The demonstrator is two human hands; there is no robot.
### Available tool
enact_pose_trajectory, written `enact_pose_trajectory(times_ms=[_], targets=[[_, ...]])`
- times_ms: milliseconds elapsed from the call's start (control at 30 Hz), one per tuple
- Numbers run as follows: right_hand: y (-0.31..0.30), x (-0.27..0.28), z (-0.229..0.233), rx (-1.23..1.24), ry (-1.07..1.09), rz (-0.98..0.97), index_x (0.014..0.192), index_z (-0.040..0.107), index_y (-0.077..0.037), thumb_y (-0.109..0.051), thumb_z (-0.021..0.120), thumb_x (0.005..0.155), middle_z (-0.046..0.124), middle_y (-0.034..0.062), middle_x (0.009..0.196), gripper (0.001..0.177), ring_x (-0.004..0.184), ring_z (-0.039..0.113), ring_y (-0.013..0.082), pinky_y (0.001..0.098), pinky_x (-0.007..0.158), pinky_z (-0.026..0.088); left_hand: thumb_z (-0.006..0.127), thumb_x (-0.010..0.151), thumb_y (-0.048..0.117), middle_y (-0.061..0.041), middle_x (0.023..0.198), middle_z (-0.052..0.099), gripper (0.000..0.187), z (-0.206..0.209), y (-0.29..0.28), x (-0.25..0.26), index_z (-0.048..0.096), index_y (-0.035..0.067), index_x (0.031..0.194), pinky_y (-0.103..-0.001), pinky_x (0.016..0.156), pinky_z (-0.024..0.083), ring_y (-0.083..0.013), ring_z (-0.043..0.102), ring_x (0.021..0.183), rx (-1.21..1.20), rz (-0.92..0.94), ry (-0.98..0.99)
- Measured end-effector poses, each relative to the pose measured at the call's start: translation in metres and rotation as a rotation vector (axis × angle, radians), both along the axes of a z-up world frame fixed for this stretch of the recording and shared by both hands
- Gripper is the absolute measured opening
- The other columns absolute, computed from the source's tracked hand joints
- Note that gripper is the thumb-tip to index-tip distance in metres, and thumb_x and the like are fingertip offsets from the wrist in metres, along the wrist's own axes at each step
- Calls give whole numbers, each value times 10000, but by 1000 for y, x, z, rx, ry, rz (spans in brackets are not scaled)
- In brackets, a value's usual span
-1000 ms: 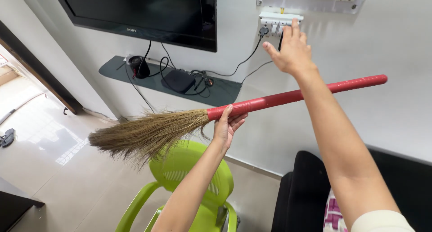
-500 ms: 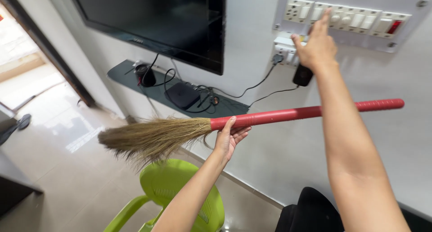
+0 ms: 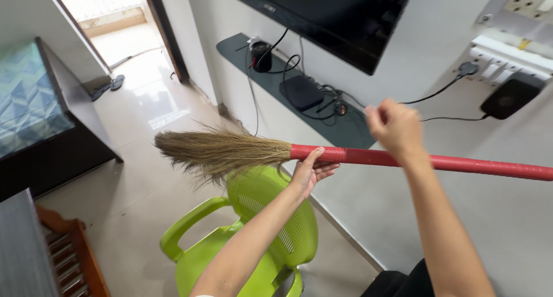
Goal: The person folds a towel and hangs it on a door handle, then picks up a stuffed toy and a pair of yellow slippers, placing them on a chair. The person then sweeps the floor with a broom, moving slippers aside to clear the area.
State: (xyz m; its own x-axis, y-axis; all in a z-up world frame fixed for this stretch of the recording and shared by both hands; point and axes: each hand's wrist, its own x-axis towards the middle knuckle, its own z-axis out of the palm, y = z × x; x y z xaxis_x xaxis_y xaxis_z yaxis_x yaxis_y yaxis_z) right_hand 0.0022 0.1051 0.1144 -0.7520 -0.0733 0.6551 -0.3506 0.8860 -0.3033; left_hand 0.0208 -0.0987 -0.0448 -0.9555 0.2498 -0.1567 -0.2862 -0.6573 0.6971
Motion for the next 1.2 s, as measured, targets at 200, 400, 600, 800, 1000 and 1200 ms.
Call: enact_pose_trajectory(times_ms=[200, 400, 600, 800, 1000, 1200], targets=[[-107, 47, -56, 98, -519, 123, 865, 735, -101, -506, 640, 918, 731, 129, 751, 419, 707, 696, 337, 469, 667, 543, 738, 868, 379, -187, 1027, 760, 469, -38, -104, 36, 618, 22, 1146, -339, 726, 638, -272, 779, 889, -43, 114, -53], [-220, 99, -88, 506, -831, 193, 962, 642, -120, -727, 667, 829, 719, 152, 772, 621, 783, 700, 358, 483, 748, 542, 734, 860, 379, -182, 1001, 776, 485, -62, -249, 96, 635, 1, 1147, -327, 671, 646, -253, 789, 830, -161, 204, -92], [-363, 142, -117, 475, -752, 442, 996, 610, -109, -522, 757, 783, 701, 146, 775, 488, 784, 698, 368, 499, 727, 542, 745, 869, 412, -182, 951, 776, 513, -75, -403, 146, 653, -24, 1125, -326, 616, 631, -242, 776, 771, -259, 265, -128], [-490, 175, -134, 323, -877, 526, 1012, 628, -96, -528, 754, 808, 732, 161, 824, 494, 799, 710, 363, 483, 740, 543, 716, 891, 489, -141, 992, 760, 540, -68, -528, 195, 647, 14, 1138, -335, 689, 618, -223, 766, 840, -428, 283, -213], [-570, 198, -112, 121, -985, 616, 1072, 623, -36, -452, 738, 862, 705, 142, 766, 479, 664, 711, 258, 402, 625, 559, 715, 884, 434, -62, 1075, 674, 439, -38, -590, 210, 580, 142, 1183, -378, 784, 583, -223, 697, 960, -393, 396, -134], [-617, 214, -78, 137, -1172, 607, 1182, 564, -58, -390, 680, 900, 643, 93, 698, 451, 528, 643, 195, 330, 498, 532, 678, 925, 437, -43, 1100, 683, 452, -22, -642, 215, 604, 99, 1216, -377, 815, 568, -201, 676, 983, -427, 446, -134]])
